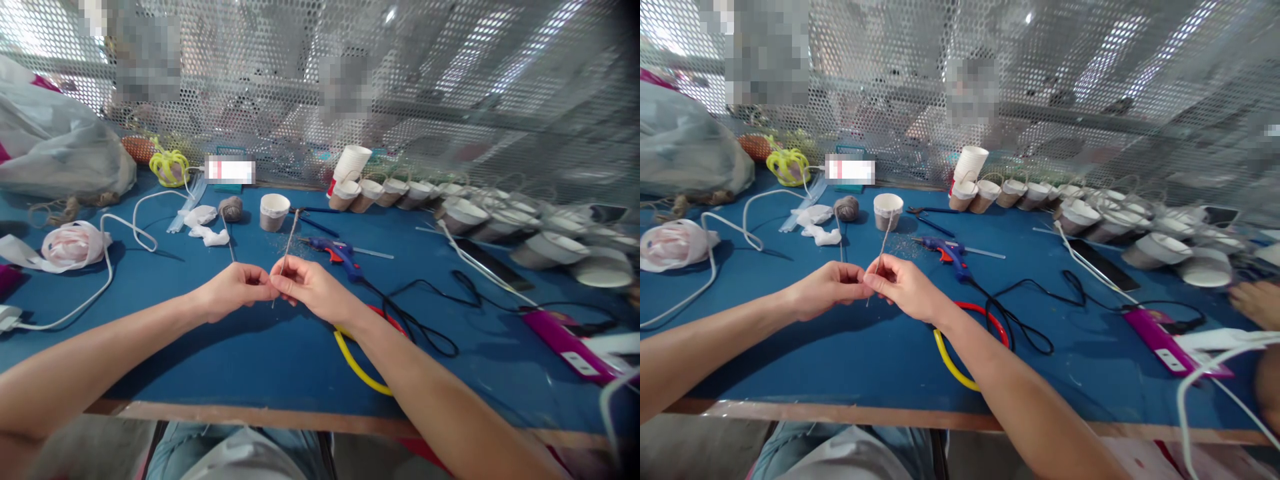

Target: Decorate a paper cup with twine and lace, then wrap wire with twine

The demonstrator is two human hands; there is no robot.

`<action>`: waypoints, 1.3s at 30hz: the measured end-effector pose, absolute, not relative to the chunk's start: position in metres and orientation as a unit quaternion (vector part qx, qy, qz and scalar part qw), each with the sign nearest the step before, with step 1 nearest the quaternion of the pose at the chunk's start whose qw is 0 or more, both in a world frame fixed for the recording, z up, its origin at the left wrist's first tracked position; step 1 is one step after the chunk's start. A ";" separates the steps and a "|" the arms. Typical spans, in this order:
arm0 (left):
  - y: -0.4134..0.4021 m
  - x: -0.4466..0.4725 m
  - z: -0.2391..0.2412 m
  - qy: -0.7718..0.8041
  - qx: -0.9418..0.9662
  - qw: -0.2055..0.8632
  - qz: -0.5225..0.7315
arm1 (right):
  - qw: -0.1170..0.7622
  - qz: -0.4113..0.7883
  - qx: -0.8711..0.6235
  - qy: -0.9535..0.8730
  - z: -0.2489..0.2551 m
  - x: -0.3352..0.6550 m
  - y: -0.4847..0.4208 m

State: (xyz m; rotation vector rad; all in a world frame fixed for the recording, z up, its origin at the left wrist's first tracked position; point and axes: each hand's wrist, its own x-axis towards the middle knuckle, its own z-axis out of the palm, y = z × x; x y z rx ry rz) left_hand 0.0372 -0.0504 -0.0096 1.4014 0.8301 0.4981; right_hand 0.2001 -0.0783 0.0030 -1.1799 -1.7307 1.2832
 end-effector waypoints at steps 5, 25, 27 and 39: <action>-0.050 0.036 -0.006 0.359 0.610 0.673 0.217 | 0.329 0.491 -0.467 -0.657 0.003 0.202 -0.077; -0.048 0.038 -0.011 0.372 0.638 0.631 0.237 | 0.345 0.404 -0.517 -0.671 0.002 0.198 -0.077; -0.048 0.038 -0.009 0.370 0.636 0.638 0.228 | 0.348 0.448 -0.495 -0.658 0.002 0.199 -0.076; -0.047 0.037 -0.008 0.373 0.644 0.633 0.214 | 0.316 0.445 -0.497 -0.675 0.000 0.206 -0.073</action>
